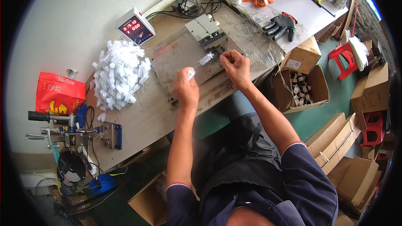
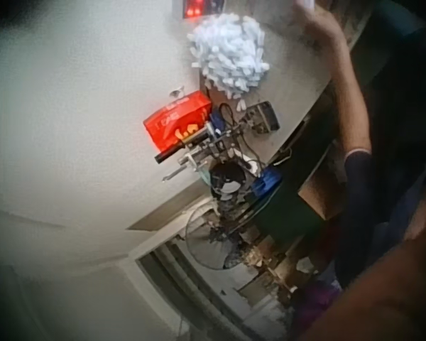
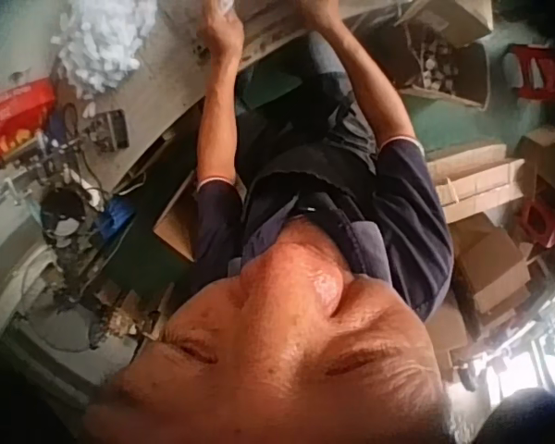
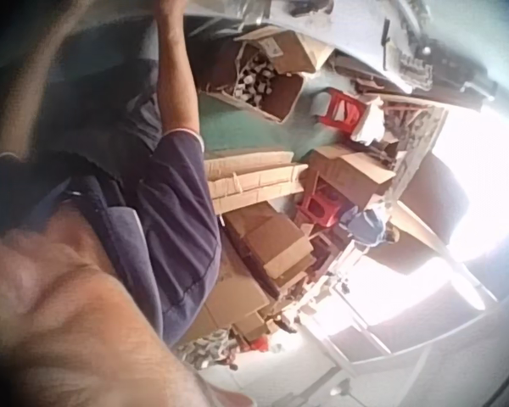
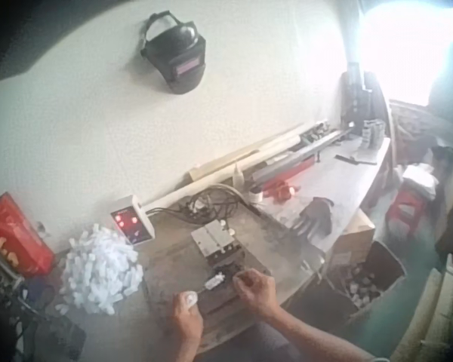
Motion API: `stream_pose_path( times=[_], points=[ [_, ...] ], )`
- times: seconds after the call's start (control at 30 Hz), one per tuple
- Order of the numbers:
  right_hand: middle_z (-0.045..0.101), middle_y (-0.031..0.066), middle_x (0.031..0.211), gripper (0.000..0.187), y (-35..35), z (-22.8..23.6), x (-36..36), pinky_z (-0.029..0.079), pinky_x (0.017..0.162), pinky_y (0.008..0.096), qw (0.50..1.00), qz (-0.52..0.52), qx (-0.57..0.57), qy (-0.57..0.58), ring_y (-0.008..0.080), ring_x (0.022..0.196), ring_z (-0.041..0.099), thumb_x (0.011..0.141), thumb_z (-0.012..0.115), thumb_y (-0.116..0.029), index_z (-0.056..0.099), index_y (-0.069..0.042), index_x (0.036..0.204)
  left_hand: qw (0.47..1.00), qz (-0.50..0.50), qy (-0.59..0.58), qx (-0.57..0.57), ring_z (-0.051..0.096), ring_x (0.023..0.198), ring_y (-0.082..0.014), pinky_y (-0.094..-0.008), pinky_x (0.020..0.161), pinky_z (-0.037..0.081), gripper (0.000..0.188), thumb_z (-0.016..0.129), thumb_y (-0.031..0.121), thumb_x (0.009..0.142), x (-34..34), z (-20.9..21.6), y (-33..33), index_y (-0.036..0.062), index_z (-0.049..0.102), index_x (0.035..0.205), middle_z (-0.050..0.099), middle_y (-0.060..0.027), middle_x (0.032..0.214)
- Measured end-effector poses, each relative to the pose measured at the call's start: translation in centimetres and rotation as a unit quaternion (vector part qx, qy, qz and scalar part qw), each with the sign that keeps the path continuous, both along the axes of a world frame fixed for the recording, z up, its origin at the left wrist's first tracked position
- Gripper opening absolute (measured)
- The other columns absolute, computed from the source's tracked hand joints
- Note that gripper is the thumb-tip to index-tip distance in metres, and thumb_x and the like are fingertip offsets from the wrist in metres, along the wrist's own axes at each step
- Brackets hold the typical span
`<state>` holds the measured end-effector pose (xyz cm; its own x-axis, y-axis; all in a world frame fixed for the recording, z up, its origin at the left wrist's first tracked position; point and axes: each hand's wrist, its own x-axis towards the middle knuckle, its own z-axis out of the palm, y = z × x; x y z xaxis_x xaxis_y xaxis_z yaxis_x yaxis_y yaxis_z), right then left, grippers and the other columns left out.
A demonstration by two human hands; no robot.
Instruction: The person assembles plastic components by hand, then presses them together using a manual press machine.
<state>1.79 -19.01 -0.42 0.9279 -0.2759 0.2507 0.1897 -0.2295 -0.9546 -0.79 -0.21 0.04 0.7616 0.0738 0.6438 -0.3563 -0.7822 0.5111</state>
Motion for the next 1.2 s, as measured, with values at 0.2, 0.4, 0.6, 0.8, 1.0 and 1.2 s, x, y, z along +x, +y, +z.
stream_pose_path(
  times=[0.2,0.4,0.6,0.8,1.0,1.2],
  points=[
    [0.070,0.0010,0.079,0.026,-0.5,1.7,-0.8,0.050,0.063,0.0269,0.980,0.171,0.106,-0.011,0.0073,0.072,0.061,0.093,0.074,-0.015,0.071,0.002,0.113,0.997,-0.053,-0.043,-0.020,0.071,0.086,-0.0325,-0.0408,0.075,0.056,0.020,0.070,-0.002,0.087,-0.9,-0.4,0.2,0.0064,0.069,0.105,0.073,-0.0113,0.095],
    [0.070,0.0012,0.079,0.023,-1.3,0.6,-0.1,0.045,0.054,0.0232,0.947,0.242,0.197,0.071,0.0064,0.061,0.059,0.098,0.072,-0.021,0.074,0.000,0.108,0.996,-0.067,-0.048,0.024,0.070,0.088,-0.0322,-0.0418,0.077,0.056,0.027,0.069,-0.007,0.082,-1.2,0.6,0.2,0.0083,0.070,0.105,0.073,-0.0101,0.095],
    [0.070,0.0045,0.078,0.021,0.8,0.8,-1.6,0.045,0.053,0.0236,0.951,0.264,0.147,0.066,0.0074,0.059,0.059,0.101,0.069,-0.018,0.074,0.002,0.105,0.994,-0.094,-0.028,0.038,0.067,0.085,-0.0358,-0.0460,0.074,0.054,0.030,0.069,-0.005,0.077,-3.4,1.1,0.4,0.0061,0.068,0.105,0.071,-0.0139,0.093],
    [0.071,0.0037,0.081,0.018,8.4,2.7,-4.9,0.046,0.052,0.0224,0.910,0.389,0.126,0.063,0.0071,0.061,0.058,0.100,0.070,-0.013,0.076,0.002,0.107,0.986,-0.033,0.062,-0.149,0.072,0.081,-0.0323,-0.0396,0.073,0.056,0.026,0.070,0.002,0.091,-9.9,0.7,5.0,0.0042,0.064,0.116,0.072,-0.0174,0.091],
    [0.071,0.0028,0.081,0.027,18.4,6.0,-8.6,0.049,0.057,0.0240,0.837,0.539,0.001,0.092,0.0061,0.064,0.057,0.097,0.073,-0.014,0.072,-0.001,0.120,0.955,0.106,0.116,-0.250,0.071,0.077,-0.0239,-0.0369,0.071,0.054,0.016,0.066,0.007,0.096,-17.9,3.1,14.9,0.0046,0.067,0.112,0.071,-0.0141,0.084],
    [0.068,0.0014,0.085,0.031,26.5,9.6,-9.2,0.050,0.058,0.0242,0.797,0.594,-0.106,0.027,0.0057,0.067,0.057,0.098,0.071,-0.013,0.069,-0.002,0.128,0.907,0.304,0.061,-0.285,0.063,0.074,-0.0145,-0.0323,0.072,0.051,0.021,0.063,0.011,0.099,-23.3,2.4,30.3,0.0014,0.073,0.115,0.071,-0.0063,0.081]
  ],
)
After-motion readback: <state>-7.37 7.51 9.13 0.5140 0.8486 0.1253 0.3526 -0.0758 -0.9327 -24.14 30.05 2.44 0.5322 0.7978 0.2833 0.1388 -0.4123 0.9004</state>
